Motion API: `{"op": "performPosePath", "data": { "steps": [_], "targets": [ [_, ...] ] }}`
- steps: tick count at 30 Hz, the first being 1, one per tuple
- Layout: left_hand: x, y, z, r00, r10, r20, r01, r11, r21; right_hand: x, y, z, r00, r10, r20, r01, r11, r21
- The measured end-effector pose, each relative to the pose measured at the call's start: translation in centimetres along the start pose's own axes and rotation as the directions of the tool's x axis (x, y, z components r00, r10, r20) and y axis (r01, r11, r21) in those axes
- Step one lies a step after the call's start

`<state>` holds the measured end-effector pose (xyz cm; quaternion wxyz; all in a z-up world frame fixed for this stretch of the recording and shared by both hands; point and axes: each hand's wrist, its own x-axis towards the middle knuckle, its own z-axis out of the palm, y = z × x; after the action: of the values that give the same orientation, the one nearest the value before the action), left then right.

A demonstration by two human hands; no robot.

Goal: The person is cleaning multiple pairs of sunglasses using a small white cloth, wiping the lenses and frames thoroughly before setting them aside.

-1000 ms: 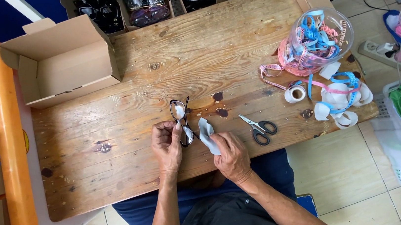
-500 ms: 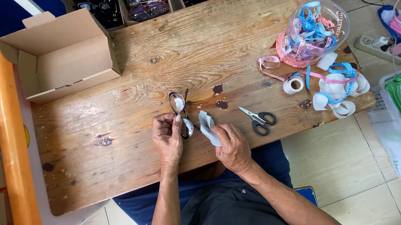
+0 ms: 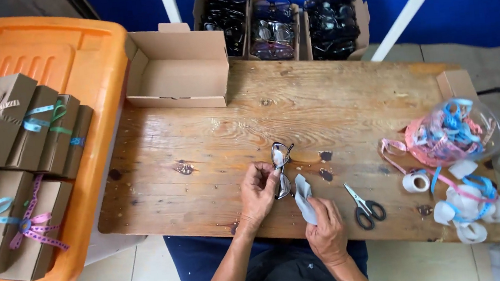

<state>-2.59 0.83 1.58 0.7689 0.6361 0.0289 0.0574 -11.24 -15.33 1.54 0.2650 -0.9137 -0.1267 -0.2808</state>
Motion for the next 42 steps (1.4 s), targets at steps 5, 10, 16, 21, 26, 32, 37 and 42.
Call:
{"op": "performPosePath", "data": {
  "steps": [5, 10, 16, 21, 26, 32, 37, 42],
  "targets": [
    [0.0, 0.0, -0.6, 1.0, 0.006, -0.001, -0.006, 0.997, 0.08, 0.3, -0.2, 0.1, 0.996, -0.082, -0.036, 0.082, 0.997, 0.004],
    [-0.2, -0.6, -0.5, 0.999, -0.004, 0.04, 0.002, 0.998, 0.064, -2.0, 1.0, -0.8, 0.997, -0.025, -0.068, 0.03, 0.997, 0.069],
    [0.3, -0.9, -0.1, 0.999, -0.002, 0.044, 0.002, 1.0, -0.001, -9.4, 3.7, -5.0, 0.944, 0.27, -0.19, -0.246, 0.959, 0.14],
    [1.1, -1.9, -0.2, 0.999, 0.032, -0.027, -0.037, 0.977, -0.212, -6.7, 3.8, -6.7, 0.664, 0.74, -0.108, -0.573, 0.596, 0.563],
    [1.8, -1.4, -0.1, 0.996, 0.018, -0.091, -0.037, 0.977, -0.211, 2.9, 0.5, -2.5, 0.866, 0.434, -0.247, -0.166, 0.717, 0.677],
    [2.5, -3.0, -0.7, 0.994, 0.04, -0.098, -0.068, 0.95, -0.304, 8.9, -2.4, 3.7, 0.997, 0.033, -0.075, 0.008, 0.871, 0.491],
    [4.2, -3.0, -1.4, 0.993, 0.05, -0.109, -0.082, 0.949, -0.306, 8.8, -1.6, 6.4, 0.995, 0.097, -0.026, -0.066, 0.832, 0.55],
    [5.8, -4.4, -0.8, 0.996, -0.021, -0.089, -0.006, 0.956, -0.294, 11.0, 2.5, 9.4, 0.915, 0.356, 0.191, -0.374, 0.566, 0.735]
  ]
}}
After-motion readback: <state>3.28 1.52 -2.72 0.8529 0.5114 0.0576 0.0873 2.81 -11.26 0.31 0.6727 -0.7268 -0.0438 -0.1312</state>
